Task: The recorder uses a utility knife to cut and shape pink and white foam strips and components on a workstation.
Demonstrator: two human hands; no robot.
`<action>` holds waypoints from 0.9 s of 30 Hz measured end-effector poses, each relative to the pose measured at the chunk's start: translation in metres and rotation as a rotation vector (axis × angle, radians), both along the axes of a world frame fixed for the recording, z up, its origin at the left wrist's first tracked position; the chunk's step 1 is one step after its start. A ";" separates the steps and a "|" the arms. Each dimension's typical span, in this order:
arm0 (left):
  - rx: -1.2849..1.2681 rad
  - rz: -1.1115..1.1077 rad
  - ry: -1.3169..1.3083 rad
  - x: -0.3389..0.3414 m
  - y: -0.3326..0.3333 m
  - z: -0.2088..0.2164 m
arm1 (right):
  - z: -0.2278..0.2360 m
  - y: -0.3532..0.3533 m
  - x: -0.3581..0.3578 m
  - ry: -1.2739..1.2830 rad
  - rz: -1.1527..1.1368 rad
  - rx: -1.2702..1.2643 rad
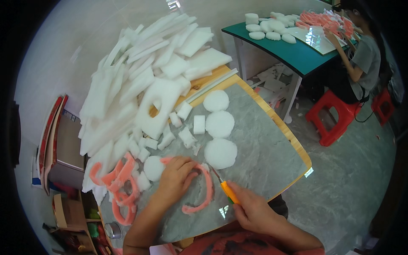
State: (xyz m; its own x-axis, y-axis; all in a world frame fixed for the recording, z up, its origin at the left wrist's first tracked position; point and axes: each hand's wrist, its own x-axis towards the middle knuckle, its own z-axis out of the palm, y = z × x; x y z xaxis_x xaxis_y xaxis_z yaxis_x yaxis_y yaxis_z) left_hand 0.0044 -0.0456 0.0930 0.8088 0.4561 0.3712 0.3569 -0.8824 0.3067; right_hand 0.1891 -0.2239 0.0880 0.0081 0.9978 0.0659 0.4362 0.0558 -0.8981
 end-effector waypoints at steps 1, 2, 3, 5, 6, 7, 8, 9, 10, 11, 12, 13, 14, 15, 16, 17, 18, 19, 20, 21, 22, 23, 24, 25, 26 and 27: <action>0.003 0.037 -0.014 -0.001 -0.001 -0.005 | 0.001 0.000 -0.001 -0.020 -0.005 -0.018; 0.006 0.075 -0.029 -0.002 -0.002 -0.008 | 0.002 0.001 -0.002 -0.039 -0.008 -0.036; 0.005 0.078 -0.027 -0.001 -0.004 -0.010 | 0.003 0.003 -0.003 -0.037 -0.005 -0.037; 0.084 0.132 -0.073 0.003 -0.008 -0.014 | 0.003 0.006 -0.005 -0.064 0.027 -0.035; 0.081 0.131 -0.074 0.003 -0.009 -0.014 | 0.002 0.008 -0.006 -0.065 0.027 -0.038; 0.085 0.145 -0.081 0.004 -0.010 -0.014 | 0.000 0.010 -0.007 -0.094 0.043 0.006; 0.088 0.159 -0.088 0.003 -0.011 -0.014 | 0.000 0.011 -0.008 -0.123 0.060 0.050; 0.083 0.159 -0.090 0.002 -0.011 -0.016 | 0.001 0.012 -0.008 -0.125 0.060 0.044; 0.097 0.156 -0.118 0.002 -0.011 -0.018 | 0.004 0.012 -0.008 -0.129 0.067 0.015; 0.111 0.154 -0.146 0.001 -0.011 -0.020 | 0.006 0.013 -0.008 -0.133 0.074 -0.013; 0.107 0.156 -0.146 0.001 -0.011 -0.020 | 0.007 0.013 -0.008 -0.134 0.076 -0.017; 0.109 0.155 -0.153 0.002 -0.012 -0.019 | 0.006 0.013 -0.007 -0.148 0.079 -0.019; 0.112 0.153 -0.159 0.002 -0.012 -0.019 | 0.006 0.013 -0.007 -0.162 0.082 -0.020; 0.108 0.153 -0.161 0.003 -0.012 -0.020 | 0.007 0.013 -0.006 -0.163 0.082 -0.024; 0.109 0.151 -0.166 0.004 -0.011 -0.020 | 0.008 0.014 -0.005 -0.173 0.083 -0.029; 0.111 0.148 -0.172 0.005 -0.011 -0.021 | 0.008 0.015 -0.004 -0.183 0.084 -0.033; 0.112 0.151 -0.171 0.004 -0.011 -0.020 | 0.010 0.016 -0.004 -0.183 0.087 -0.033; 0.117 0.152 -0.167 0.003 -0.012 -0.019 | 0.011 0.017 -0.002 -0.195 0.111 -0.023; 0.122 0.154 -0.164 0.002 -0.013 -0.018 | 0.013 0.018 -0.001 -0.208 0.135 -0.012; 0.120 0.151 -0.164 0.002 -0.013 -0.018 | 0.014 0.019 0.000 -0.208 0.132 -0.014; 0.120 0.152 -0.158 0.002 -0.013 -0.019 | 0.015 0.019 0.001 -0.233 0.141 -0.011; 0.121 0.153 -0.151 0.002 -0.013 -0.019 | 0.016 0.020 0.002 -0.258 0.151 -0.007; 0.120 0.151 -0.150 0.003 -0.013 -0.020 | 0.015 0.021 0.004 -0.257 0.149 -0.009; 0.127 0.153 -0.149 0.003 -0.013 -0.021 | 0.014 0.022 0.006 -0.257 0.167 -0.009; 0.135 0.156 -0.147 0.004 -0.013 -0.023 | 0.013 0.023 0.008 -0.256 0.185 -0.009; 0.135 0.154 -0.147 0.004 -0.013 -0.022 | 0.013 0.023 0.009 -0.256 0.183 -0.009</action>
State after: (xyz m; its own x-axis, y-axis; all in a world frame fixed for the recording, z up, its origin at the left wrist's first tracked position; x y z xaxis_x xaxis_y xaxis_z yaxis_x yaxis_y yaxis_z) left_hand 0.0084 -0.0587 0.0707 0.6668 0.5079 0.5454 0.4504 -0.8577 0.2480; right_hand 0.1985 -0.2007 0.1015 -0.1874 0.9817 0.0339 0.6318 0.1469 -0.7611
